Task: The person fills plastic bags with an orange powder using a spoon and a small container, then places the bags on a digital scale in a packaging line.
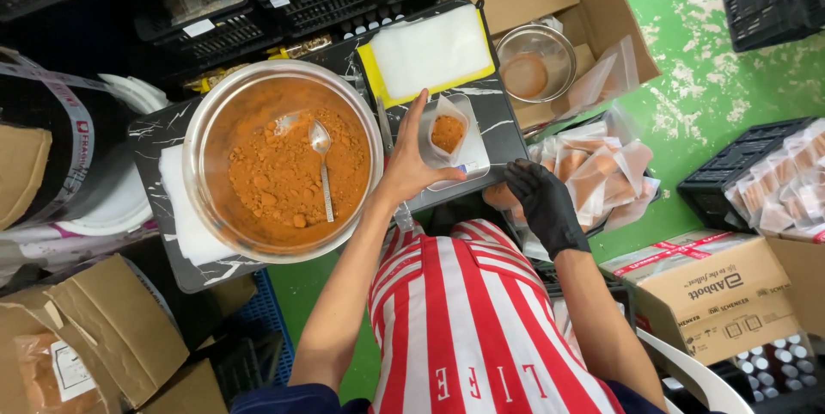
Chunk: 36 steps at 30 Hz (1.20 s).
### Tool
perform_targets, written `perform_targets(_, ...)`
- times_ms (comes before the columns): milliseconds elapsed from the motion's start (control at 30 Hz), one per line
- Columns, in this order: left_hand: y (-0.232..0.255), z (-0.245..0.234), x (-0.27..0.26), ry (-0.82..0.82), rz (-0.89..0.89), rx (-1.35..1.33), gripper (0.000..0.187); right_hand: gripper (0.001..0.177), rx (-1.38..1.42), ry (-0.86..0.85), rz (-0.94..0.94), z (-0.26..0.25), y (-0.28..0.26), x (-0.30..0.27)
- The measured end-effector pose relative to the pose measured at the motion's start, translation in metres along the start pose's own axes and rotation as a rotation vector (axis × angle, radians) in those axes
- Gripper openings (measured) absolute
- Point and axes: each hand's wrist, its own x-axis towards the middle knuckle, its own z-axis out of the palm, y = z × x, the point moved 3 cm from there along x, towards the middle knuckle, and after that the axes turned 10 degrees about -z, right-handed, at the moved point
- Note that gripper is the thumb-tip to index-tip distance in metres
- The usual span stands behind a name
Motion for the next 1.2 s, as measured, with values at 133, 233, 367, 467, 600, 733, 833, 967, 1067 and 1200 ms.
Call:
perform_targets(133, -0.001, 0.006, 0.005, -0.017, -0.017, -0.003, 0.15, 0.04, -0.001, 0.03, 0.015, -0.006, 0.001, -0.006)
perform_targets(233, -0.009, 0.014, 0.011, -0.032, -0.01, -0.006, 0.152, 0.041, 0.003, 0.032, 0.037, -0.025, 0.011, -0.001)
perform_targets(367, -0.025, 0.025, 0.012, 0.023, -0.061, -0.053, 0.153, 0.041, 0.015, 0.043, 0.012, -0.037, 0.012, 0.001)
perform_targets(467, -0.05, 0.044, 0.009, 0.177, -0.045, -0.087, 0.142, 0.04, 0.034, 0.065, -0.001, -0.037, 0.011, -0.003)
perform_targets(600, -0.11, 0.088, 0.021, 0.511, -0.01, -0.004, 0.116, 0.041, 0.019, 0.058, -0.01, -0.035, 0.008, -0.01)
perform_targets(733, -0.111, 0.092, 0.025, 0.526, -0.009, 0.017, 0.097, 0.042, -0.034, 0.028, -0.043, -0.032, 0.008, -0.014)
perform_targets(833, -0.087, 0.079, 0.019, 0.515, -0.041, 0.016, 0.084, 0.037, -0.089, 0.01, -0.098, -0.024, 0.017, -0.005)
perform_targets(967, -0.042, 0.041, -0.004, 0.558, 0.09, -0.174, 0.072, 0.027, -0.323, -0.092, -0.232, 0.046, 0.021, -0.015)
perform_targets(1067, -0.011, -0.007, -0.037, 0.543, 0.102, -0.288, 0.081, 0.023, -0.45, -0.174, -0.279, 0.126, 0.027, -0.03)
perform_targets(1200, 0.012, -0.09, -0.086, 0.595, 0.146, -0.275, 0.093, 0.023, -0.748, -0.614, -0.368, 0.228, 0.057, -0.047)
